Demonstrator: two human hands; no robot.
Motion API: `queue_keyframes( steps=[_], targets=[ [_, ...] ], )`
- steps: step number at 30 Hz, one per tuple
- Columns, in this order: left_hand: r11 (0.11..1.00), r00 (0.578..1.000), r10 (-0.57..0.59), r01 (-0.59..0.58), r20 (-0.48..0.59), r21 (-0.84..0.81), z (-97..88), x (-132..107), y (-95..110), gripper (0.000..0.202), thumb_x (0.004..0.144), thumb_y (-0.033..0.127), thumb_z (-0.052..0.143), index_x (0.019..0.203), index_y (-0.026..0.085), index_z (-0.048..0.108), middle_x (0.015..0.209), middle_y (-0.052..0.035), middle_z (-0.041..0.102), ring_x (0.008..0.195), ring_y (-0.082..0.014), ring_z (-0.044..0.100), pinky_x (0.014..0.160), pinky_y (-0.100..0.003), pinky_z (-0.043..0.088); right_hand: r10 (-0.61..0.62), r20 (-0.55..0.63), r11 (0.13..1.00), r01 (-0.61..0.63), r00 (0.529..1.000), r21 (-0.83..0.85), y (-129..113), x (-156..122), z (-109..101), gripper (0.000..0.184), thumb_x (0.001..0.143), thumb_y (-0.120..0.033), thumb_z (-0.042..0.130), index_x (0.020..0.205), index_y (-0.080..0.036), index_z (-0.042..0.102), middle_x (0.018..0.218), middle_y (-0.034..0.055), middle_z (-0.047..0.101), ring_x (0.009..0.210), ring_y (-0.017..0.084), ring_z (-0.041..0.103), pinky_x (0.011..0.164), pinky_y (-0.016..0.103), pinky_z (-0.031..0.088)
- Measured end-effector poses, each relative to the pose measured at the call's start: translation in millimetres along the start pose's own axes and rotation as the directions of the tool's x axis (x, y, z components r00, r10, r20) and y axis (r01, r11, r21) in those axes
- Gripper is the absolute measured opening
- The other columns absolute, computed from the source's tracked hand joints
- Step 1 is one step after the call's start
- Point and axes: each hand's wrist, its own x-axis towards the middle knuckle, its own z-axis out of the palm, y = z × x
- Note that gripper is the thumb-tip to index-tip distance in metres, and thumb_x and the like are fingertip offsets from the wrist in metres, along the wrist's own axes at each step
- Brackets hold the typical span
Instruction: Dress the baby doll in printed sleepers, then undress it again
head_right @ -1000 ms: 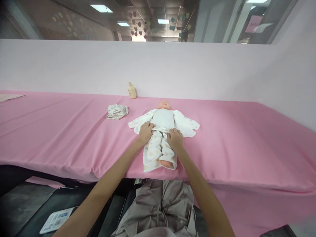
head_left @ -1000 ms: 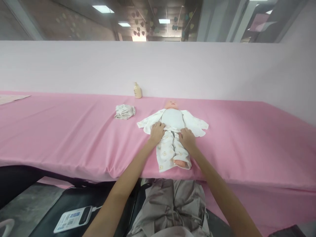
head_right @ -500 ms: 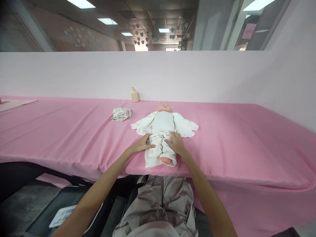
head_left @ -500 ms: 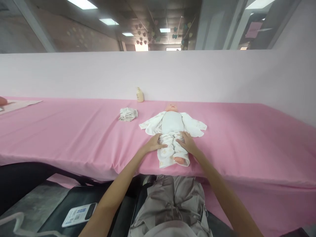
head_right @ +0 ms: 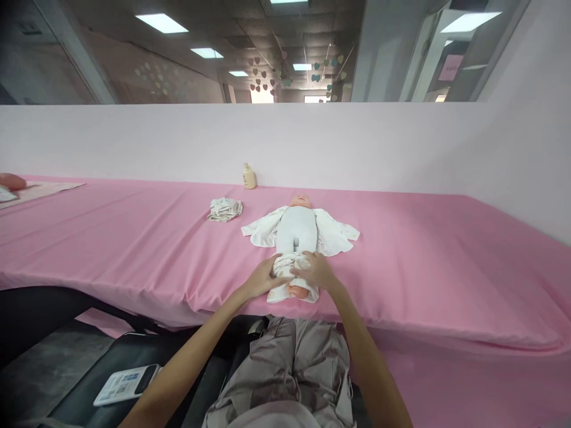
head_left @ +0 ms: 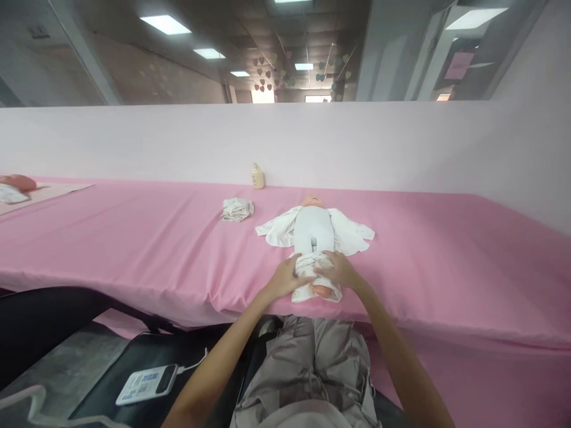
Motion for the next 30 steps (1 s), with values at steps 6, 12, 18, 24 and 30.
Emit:
queue_keyframes(
  steps=[6, 12, 18, 24, 30],
  targets=[
    [0.989, 0.997, 0.072, -0.067, -0.033, 0.132, 18.9, -25.7, -3.1, 0.115, 0.057, 0.064, 0.07, 0.145, 0.014, 0.016, 0.145, -0.0216, 0.031, 0.134, -0.0389, 0.028, 0.106, -0.052, 0.024, -0.107, -0.034, 0.993, 0.104, 0.994, -0.063, -1.7, -41.1, 14.0, 0.107, 0.057, -0.059, 0.073, 0.143, -0.017, 0.026, 0.139, 0.0196, 0.039, 0.129, 0.036, 0.036, 0.098, 0.049, 0.037],
    [0.99, 0.965, 0.081, -0.047, -0.251, 0.136, 36.9, -30.5, 6.4, 0.05, 0.072, 0.047, 0.064, 0.113, 0.02, 0.052, 0.107, -0.0103, 0.064, 0.101, -0.0294, 0.057, 0.091, -0.046, 0.035, -0.074, -0.327, 0.991, 0.033, 0.942, -0.13, -22.8, -59.6, 37.4, 0.034, 0.074, -0.036, 0.066, 0.101, -0.017, 0.056, 0.094, 0.0097, 0.065, 0.091, 0.028, 0.058, 0.085, 0.044, 0.043],
    [0.979, 0.858, 0.182, -0.111, -0.481, 0.172, 65.8, -58.9, -2.9, 0.019, 0.085, 0.036, 0.047, 0.081, 0.024, 0.062, 0.078, -0.0089, 0.067, 0.077, -0.0248, 0.061, 0.075, -0.042, 0.041, -0.129, -0.534, 0.991, 0.084, 0.835, -0.107, -42.5, -96.6, 60.4, 0.019, 0.088, -0.02, 0.046, 0.071, -0.024, 0.052, 0.061, 0.0031, 0.058, 0.063, 0.021, 0.056, 0.074, 0.038, 0.046],
    [0.981, 0.796, 0.177, -0.096, -0.579, 0.168, 71.2, -79.0, 10.3, 0.014, 0.083, 0.033, 0.048, 0.072, 0.029, 0.056, 0.081, -0.0054, 0.066, 0.082, -0.0235, 0.062, 0.094, -0.049, 0.042, -0.022, -0.479, 1.0, 0.015, 0.878, -0.019, -53.7, -116.3, 50.4, 0.014, 0.082, -0.014, 0.046, 0.074, -0.025, 0.048, 0.072, 0.0059, 0.061, 0.072, 0.024, 0.059, 0.063, 0.036, 0.049],
    [0.989, 0.865, 0.073, -0.128, -0.497, -0.078, 65.8, -100.5, 31.0, 0.006, 0.078, 0.023, 0.049, 0.076, 0.028, 0.049, 0.101, -0.0058, 0.067, 0.105, -0.0233, 0.06, 0.101, -0.048, 0.042, -0.093, -0.37, 0.993, 0.114, 0.924, 0.035, -68.5, -134.8, 45.0, 0.024, 0.08, -0.013, 0.042, 0.098, -0.024, 0.052, 0.126, 0.0108, 0.057, 0.124, 0.025, 0.048, 0.095, 0.046, 0.046]
  ],
)
